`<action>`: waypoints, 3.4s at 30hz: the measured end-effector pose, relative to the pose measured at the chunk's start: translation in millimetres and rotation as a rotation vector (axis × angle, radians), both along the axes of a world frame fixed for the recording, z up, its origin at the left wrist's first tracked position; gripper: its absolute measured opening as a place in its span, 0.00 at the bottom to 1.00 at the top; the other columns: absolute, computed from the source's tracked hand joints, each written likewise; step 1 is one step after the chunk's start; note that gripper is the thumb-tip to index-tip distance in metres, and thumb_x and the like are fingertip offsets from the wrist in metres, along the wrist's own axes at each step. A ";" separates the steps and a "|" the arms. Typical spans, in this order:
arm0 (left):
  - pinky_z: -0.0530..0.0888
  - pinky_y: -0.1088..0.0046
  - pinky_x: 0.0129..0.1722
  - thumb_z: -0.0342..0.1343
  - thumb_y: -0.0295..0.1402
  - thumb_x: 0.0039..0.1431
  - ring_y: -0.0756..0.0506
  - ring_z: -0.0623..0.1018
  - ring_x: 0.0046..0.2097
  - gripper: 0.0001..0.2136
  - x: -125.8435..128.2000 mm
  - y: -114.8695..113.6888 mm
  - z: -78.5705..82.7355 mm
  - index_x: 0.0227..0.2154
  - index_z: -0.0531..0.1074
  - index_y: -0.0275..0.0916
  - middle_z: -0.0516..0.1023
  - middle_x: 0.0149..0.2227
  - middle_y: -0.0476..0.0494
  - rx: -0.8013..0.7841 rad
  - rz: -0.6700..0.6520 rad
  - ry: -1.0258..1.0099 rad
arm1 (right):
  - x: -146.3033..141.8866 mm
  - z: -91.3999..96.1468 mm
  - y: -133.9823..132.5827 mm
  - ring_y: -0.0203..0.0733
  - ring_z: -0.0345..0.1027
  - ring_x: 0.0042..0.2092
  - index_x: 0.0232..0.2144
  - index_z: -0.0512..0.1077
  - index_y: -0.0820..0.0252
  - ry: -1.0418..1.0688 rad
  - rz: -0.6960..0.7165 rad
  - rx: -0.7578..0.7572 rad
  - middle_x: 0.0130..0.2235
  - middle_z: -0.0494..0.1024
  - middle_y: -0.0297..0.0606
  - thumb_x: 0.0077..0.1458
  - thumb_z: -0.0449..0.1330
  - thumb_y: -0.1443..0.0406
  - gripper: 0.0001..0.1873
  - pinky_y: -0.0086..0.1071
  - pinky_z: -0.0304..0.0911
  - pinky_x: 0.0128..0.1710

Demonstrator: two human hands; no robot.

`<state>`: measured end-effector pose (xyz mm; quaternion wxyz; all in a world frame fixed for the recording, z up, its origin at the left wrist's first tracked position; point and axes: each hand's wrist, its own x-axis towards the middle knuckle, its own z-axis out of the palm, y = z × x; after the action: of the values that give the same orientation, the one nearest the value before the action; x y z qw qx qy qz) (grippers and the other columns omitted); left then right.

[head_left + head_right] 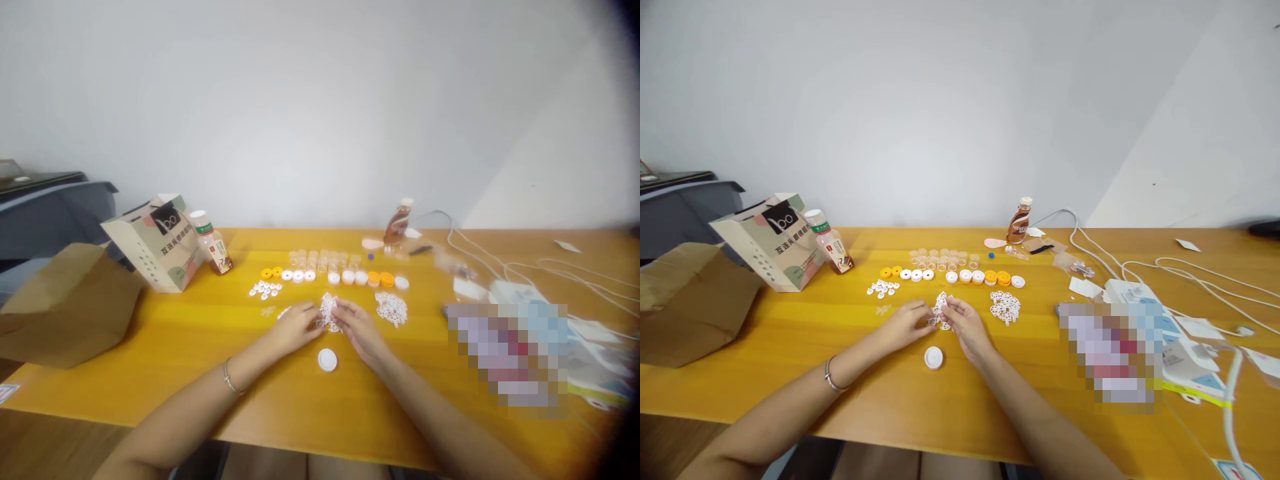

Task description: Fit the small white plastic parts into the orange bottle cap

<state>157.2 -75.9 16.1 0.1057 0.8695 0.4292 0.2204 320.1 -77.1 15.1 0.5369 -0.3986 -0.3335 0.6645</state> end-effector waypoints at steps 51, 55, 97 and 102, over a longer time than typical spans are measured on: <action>0.70 0.75 0.33 0.57 0.35 0.46 0.49 0.73 0.30 0.09 13.1 4.2 -6.6 0.27 0.72 0.33 0.75 0.28 0.45 -0.393 0.243 -0.913 | -4.1 -1.1 -4.7 0.39 0.72 0.33 0.29 0.73 0.60 -0.143 0.118 0.042 0.28 0.78 0.35 0.33 0.67 0.63 0.15 0.34 0.65 0.40; 0.69 0.76 0.32 0.57 0.35 0.46 0.50 0.72 0.29 0.08 14.2 4.5 -7.6 0.26 0.71 0.33 0.74 0.27 0.46 -0.399 0.252 -0.935 | -4.5 1.6 -5.7 0.40 0.72 0.33 0.27 0.74 0.59 -0.151 0.105 0.055 0.26 0.77 0.33 0.33 0.67 0.63 0.13 0.34 0.66 0.39; 0.64 0.83 0.18 0.56 0.38 0.47 0.53 0.70 0.25 0.13 -2.9 14.0 -4.2 0.32 0.68 0.34 0.72 0.28 0.47 -0.479 0.222 -0.899 | 27.8 29.9 -16.4 0.32 0.57 0.26 0.31 0.66 0.57 -0.997 0.647 0.567 0.25 0.65 0.27 0.29 0.67 0.60 0.22 0.24 0.53 0.24; 0.69 0.77 0.33 0.56 0.34 0.48 0.52 0.72 0.32 0.10 -6.2 16.8 1.5 0.32 0.68 0.34 0.72 0.29 0.46 -0.390 0.140 -0.908 | 17.4 13.6 -23.3 0.34 0.59 0.29 0.30 0.64 0.57 -1.088 0.691 0.628 0.28 0.68 0.29 0.36 0.64 0.63 0.16 0.26 0.52 0.26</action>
<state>151.1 -59.2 17.5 0.4276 0.6187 0.4307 0.4989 337.6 -100.3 28.7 0.1430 -0.3718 -0.8365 0.3764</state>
